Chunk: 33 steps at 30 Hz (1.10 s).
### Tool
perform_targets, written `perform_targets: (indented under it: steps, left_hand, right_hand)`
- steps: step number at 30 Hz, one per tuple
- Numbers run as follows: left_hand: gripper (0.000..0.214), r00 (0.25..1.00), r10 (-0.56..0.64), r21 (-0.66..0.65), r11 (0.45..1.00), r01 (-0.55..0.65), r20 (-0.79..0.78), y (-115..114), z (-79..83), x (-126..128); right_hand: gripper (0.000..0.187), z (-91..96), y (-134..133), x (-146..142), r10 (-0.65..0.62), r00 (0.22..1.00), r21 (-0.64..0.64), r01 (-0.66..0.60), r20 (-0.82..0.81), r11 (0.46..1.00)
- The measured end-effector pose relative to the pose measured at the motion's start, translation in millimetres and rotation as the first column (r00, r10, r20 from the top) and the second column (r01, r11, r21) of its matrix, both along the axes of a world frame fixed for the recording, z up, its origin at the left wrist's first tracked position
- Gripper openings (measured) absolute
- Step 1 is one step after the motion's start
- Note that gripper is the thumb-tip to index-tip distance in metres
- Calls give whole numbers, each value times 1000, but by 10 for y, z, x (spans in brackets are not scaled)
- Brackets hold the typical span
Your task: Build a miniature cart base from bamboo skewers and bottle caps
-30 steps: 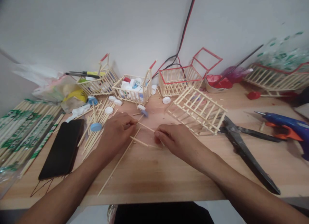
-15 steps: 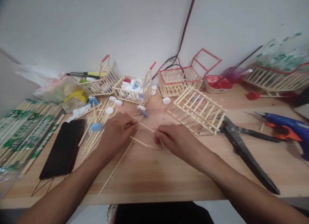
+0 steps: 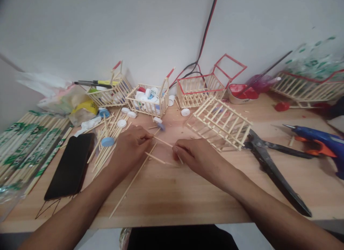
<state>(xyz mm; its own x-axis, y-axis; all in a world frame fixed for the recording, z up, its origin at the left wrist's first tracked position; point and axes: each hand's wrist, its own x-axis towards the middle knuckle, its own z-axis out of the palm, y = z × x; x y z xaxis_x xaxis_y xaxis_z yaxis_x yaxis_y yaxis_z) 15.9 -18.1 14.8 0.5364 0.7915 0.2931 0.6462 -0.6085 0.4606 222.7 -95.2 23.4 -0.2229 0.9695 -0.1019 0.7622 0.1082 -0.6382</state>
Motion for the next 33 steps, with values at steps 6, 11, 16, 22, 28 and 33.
perform_targets:
  steps: [6,11,16,22,28,33]
  left_hand:
    - [17,1000,3,10,1000,-3,-1,1,1,-3]
    - [17,1000,0,-4,1000,0,-8,-4,16,-2]
    - [16,1000,5,-11,1000,-5,-10,-9,26,-1]
    - [15,999,25,-24,999,-25,-23,-13,51,11]
    - [31,998,64,-66,996,-63,18,-18,53,20]
    - [27,996,87,-81,993,-85,19,-29,56,15]
  right_hand:
    - [32,40,-10,-22,-11,1000,5,11,-2,1000]
    - [32,61,-20,-27,-9,1000,2,9,-13,1000]
    - [31,21,-10,-1,6,1000,5,-6,-10,1000]
    - [32,58,-12,-22,5,1000,22,-5,21,1000]
    - [31,84,-26,-38,0,1000,12,0,11,1000]
    - [30,87,-26,-32,6,1000,4,-6,3,1000]
